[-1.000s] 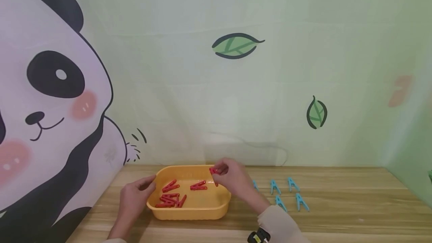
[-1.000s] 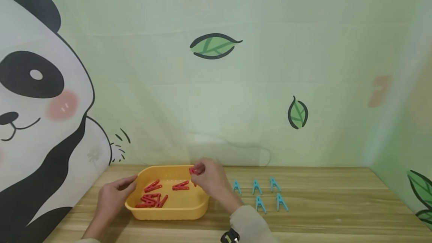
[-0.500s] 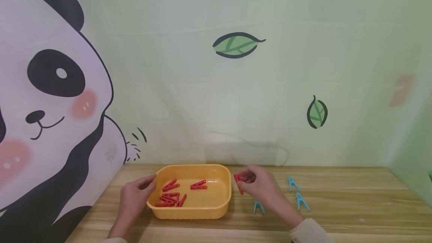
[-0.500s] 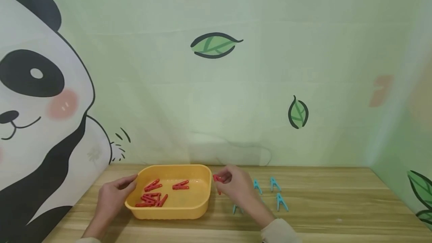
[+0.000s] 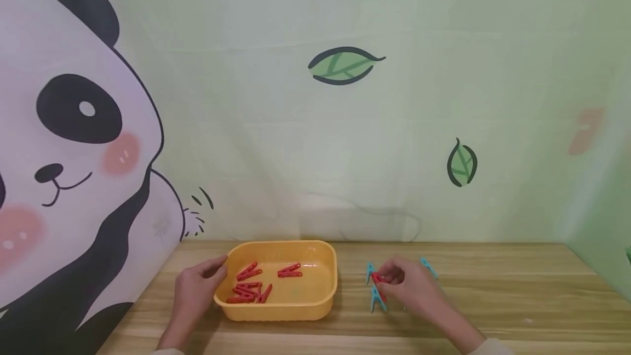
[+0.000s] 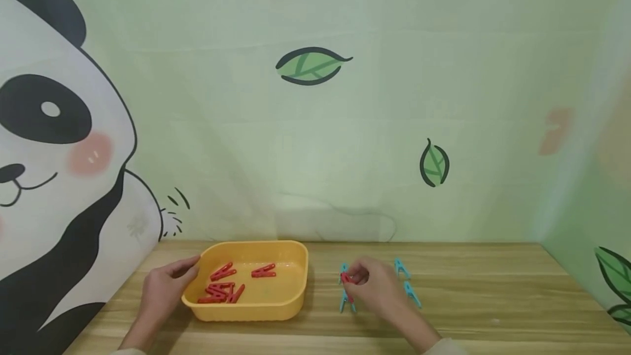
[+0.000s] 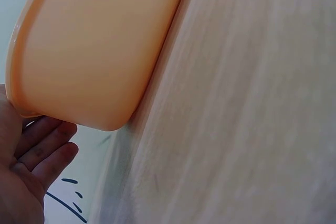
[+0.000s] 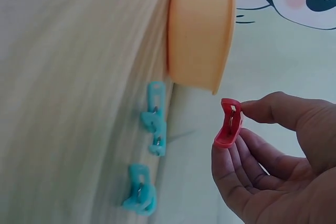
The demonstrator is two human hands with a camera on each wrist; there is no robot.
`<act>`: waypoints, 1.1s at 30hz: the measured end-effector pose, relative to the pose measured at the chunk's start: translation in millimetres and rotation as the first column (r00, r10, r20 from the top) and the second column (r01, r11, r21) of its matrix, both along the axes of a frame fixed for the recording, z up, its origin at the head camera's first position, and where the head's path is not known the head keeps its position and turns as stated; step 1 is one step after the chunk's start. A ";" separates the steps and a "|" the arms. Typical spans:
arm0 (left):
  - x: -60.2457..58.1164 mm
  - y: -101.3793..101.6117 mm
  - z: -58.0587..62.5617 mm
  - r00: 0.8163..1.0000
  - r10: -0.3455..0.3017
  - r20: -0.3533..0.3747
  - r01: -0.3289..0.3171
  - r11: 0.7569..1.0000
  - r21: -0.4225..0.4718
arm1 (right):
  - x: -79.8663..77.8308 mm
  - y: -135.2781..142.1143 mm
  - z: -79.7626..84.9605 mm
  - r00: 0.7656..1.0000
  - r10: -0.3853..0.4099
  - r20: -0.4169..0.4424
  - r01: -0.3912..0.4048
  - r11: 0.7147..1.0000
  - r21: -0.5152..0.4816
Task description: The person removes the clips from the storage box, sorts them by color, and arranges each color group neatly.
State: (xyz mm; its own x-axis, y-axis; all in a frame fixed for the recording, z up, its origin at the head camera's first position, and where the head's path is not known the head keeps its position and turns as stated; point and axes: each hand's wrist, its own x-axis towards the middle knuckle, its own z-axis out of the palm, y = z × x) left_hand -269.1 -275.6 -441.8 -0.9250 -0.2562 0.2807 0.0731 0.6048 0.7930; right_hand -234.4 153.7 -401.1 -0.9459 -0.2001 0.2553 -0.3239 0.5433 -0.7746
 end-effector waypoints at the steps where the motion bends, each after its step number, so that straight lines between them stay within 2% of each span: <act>1: 0.0 0.1 0.1 1.000 -0.001 0.001 0.001 1.000 0.001 | 1.1 2.4 -1.2 1.000 0.008 -0.003 -0.008 1.000 0.011; 11: 1.4 0.6 1.4 1.000 0.010 0.018 -0.010 1.000 -0.001 | 11.9 11.9 -15.8 0.994 0.056 0.091 -0.063 0.995 0.072; 15: 0.8 0.1 0.8 1.000 0.011 0.019 -0.011 1.000 0.005 | 14.7 9.5 -19.6 0.989 0.053 0.141 -0.068 0.992 0.107; 19: 0.2 -0.1 0.4 1.000 0.011 0.016 -0.011 1.000 -0.002 | 16.1 7.5 -23.1 0.987 0.052 0.150 -0.072 0.989 0.131; 33: 1.3 0.9 1.0 1.000 0.015 0.003 -0.015 1.000 -0.003 | 18.9 8.6 -30.6 0.964 0.134 0.228 -0.156 0.985 0.079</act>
State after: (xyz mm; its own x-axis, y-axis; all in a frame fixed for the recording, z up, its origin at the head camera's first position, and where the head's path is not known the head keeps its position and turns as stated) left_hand -267.9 -274.8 -440.9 -0.9219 -0.2693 0.2787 0.0617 0.6079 0.7916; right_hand -215.5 162.3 -431.7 -0.9356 -0.3526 0.0168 -0.2317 0.5776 -0.7827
